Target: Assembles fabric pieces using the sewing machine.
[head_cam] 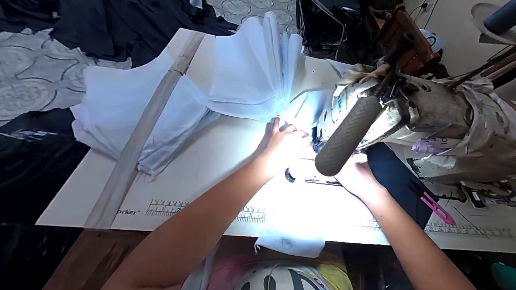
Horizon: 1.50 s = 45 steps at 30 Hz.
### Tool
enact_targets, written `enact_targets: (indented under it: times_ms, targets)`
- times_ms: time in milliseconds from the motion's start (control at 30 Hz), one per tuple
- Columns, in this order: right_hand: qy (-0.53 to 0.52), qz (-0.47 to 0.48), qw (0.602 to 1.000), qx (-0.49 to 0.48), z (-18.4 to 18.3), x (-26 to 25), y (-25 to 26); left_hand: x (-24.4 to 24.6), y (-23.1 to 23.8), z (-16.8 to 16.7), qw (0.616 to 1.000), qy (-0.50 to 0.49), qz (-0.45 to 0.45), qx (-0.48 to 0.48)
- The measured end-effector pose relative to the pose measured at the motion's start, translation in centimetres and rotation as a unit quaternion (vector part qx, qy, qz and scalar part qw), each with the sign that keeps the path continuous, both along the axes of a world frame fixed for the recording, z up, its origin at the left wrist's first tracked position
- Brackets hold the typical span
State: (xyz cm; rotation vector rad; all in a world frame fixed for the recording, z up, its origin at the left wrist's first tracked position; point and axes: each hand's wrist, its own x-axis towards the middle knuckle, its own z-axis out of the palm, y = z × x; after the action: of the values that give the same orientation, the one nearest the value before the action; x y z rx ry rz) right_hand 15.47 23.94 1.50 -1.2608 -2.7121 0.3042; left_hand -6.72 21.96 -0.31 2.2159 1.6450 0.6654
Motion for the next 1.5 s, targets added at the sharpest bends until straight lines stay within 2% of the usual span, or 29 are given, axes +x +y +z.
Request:
enact_targets:
  times_ms: [100, 200, 267, 333, 400, 467, 533, 633, 667, 733, 800, 867, 933, 1000, 1067, 1133, 1233, 1300, 1400, 1467, 1500]
  targets:
    - [-0.021, -0.026, 0.998, -0.054, 0.3, 0.4, -0.1, -0.1, -0.1, 3.9, 0.995, -0.019, 0.016, -0.098]
    - [0.02, -0.005, 1.0, 0.022, 0.7, 1.5, -2.6, -0.3, 0.3, 4.6, 0.994, -0.024, 0.023, -0.105]
    - [0.096, 0.023, 0.993, 0.064, 0.4, 1.9, -6.4, -0.6, 0.5, 4.6, 0.993, -0.005, 0.008, -0.117]
    - [0.156, 0.079, 0.977, 0.119, -1.2, 1.0, -11.1, -1.4, 0.2, 4.5, 0.992, 0.017, -0.022, -0.125]
    - [0.134, 0.123, 0.976, 0.123, -2.9, -0.3, -14.9, -2.7, -1.2, 4.1, 0.993, 0.016, -0.062, -0.097]
    - [0.124, 0.117, 0.975, 0.14, -5.1, -0.7, -15.9, -4.2, -3.8, 4.2, 0.979, 0.017, -0.122, -0.163]
    - [0.184, 0.09, 0.97, 0.131, -5.5, -0.4, -15.2, -4.9, -7.5, 3.3, 0.952, -0.023, -0.206, -0.226]
    - [0.275, 0.048, 0.959, 0.048, -4.4, 0.2, -13.4, -2.8, -13.2, 1.3, 0.961, -0.05, -0.229, -0.149]
    - [0.297, 0.034, 0.954, 0.011, -4.0, 0.4, -12.8, -1.8, -14.0, 0.1, 0.975, -0.039, -0.208, -0.065]
    - [0.321, 0.011, 0.945, -0.064, -2.6, 0.6, -12.3, -0.9, -13.9, -1.9, 0.984, -0.06, -0.159, 0.056]
    - [0.317, 0.002, 0.941, -0.118, -1.3, 0.5, -12.8, -0.8, -13.0, -2.5, 0.982, -0.087, -0.126, 0.107]
    - [0.291, -0.003, 0.949, -0.118, -1.2, 0.1, -14.0, -0.1, -12.3, -1.6, 0.977, -0.117, -0.113, 0.14]
    - [0.258, -0.023, 0.963, -0.071, -1.7, -0.1, -14.7, 1.3, -11.5, 0.5, 0.969, -0.103, -0.112, 0.197]
    - [0.213, -0.085, 0.973, -0.003, -0.5, 0.7, -13.8, 2.1, -9.8, 3.2, 0.961, -0.072, -0.1, 0.249]
    - [0.167, -0.143, 0.974, 0.061, 2.5, 2.8, -11.3, 1.9, -8.2, 5.8, 0.971, -0.076, -0.053, 0.221]
    - [0.161, -0.141, 0.963, 0.166, 5.3, 5.3, -9.0, 1.2, -7.3, 7.7, 0.975, -0.084, 0.001, 0.208]
    - [0.174, -0.08, 0.929, 0.318, 8.0, 8.1, -9.0, 0.0, -8.3, 8.6, 0.941, -0.063, -0.016, 0.333]
    - [0.167, -0.035, 0.926, 0.337, 6.9, 9.2, -10.6, -0.9, -10.3, 7.4, 0.937, -0.057, -0.066, 0.339]
    - [0.171, 0.018, 0.957, 0.234, 1.5, 10.8, -12.9, -1.8, -13.7, 2.7, 0.961, -0.003, -0.117, 0.251]
    - [0.179, -0.001, 0.972, 0.149, -1.5, 13.4, -13.0, -2.1, -15.0, -0.7, 0.973, 0.026, -0.14, 0.181]
    - [0.189, -0.037, 0.971, 0.139, -2.0, 15.2, -12.4, -2.2, -15.3, -1.6, 0.977, 0.024, -0.146, 0.151]
